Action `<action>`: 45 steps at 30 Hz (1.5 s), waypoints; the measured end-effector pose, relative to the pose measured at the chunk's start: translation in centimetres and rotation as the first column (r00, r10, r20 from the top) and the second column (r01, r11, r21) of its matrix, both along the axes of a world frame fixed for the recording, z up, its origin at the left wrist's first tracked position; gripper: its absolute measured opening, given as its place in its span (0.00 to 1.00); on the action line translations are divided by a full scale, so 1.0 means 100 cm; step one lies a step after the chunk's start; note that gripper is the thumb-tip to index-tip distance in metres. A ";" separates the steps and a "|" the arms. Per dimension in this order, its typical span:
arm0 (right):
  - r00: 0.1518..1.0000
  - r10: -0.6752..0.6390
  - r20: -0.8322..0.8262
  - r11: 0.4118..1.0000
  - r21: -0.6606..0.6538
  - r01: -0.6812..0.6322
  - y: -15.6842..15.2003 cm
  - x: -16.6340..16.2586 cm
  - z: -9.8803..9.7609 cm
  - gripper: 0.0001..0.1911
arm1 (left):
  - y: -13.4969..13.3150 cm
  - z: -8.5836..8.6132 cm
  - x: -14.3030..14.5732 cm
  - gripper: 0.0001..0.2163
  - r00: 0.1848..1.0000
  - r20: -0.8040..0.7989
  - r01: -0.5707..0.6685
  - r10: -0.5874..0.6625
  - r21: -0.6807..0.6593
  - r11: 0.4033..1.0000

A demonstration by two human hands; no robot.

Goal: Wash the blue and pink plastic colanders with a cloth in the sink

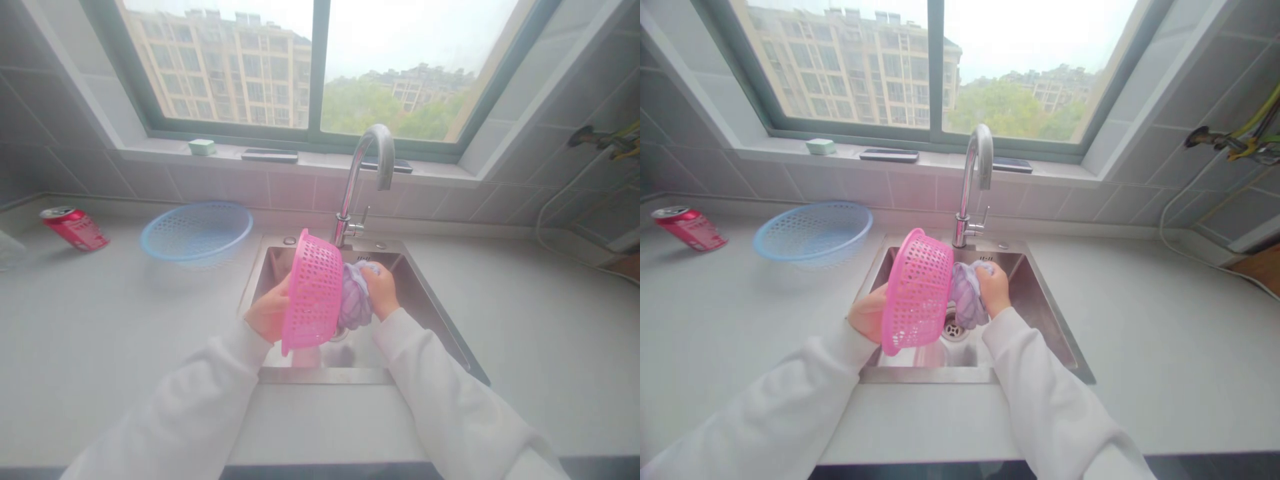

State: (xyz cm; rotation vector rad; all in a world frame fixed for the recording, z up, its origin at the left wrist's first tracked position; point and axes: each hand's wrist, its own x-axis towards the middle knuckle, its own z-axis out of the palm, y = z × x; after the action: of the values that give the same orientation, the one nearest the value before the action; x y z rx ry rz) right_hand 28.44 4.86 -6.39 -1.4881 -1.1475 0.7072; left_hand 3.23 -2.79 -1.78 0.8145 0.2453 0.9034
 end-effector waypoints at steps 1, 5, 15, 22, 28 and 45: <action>1.000 0.002 0.006 1.000 0.004 -0.002 -0.001 -0.001 0.001 0.14 | 0.001 -0.002 0.002 0.38 1.000 -0.006 -0.006 0.006 -0.005 1.000; 1.000 -0.017 -0.002 1.000 0.014 0.017 -0.001 0.000 0.002 0.14 | 0.003 -0.010 0.009 0.43 1.000 -0.031 0.000 0.000 -0.007 1.000; 1.000 0.012 -0.015 0.999 0.047 -0.011 -0.004 -0.004 0.004 0.14 | 0.004 -0.012 0.008 0.26 0.998 0.004 -0.066 0.067 -0.065 0.996; 0.992 0.111 -0.058 0.989 0.105 -0.105 -0.013 -0.009 0.016 0.14 | 0.006 -0.017 0.006 0.28 0.999 -0.005 -0.036 0.036 -0.038 0.999; 0.803 0.473 0.362 0.770 0.274 -0.577 -0.051 -0.031 0.031 0.12 | 0.004 -0.024 0.008 0.31 0.995 -0.064 -0.075 0.074 0.000 0.997; 0.774 0.355 0.523 0.715 0.382 -0.586 -0.063 -0.055 0.037 0.10 | 0.004 -0.040 0.014 0.42 0.980 -0.192 0.055 -0.054 0.000 0.998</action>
State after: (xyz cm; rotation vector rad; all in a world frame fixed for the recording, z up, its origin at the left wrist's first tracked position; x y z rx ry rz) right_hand 22.93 -1.47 -2.73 -0.8653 -1.9372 0.3528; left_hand 4.65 -2.41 -5.75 0.9101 0.3875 0.7749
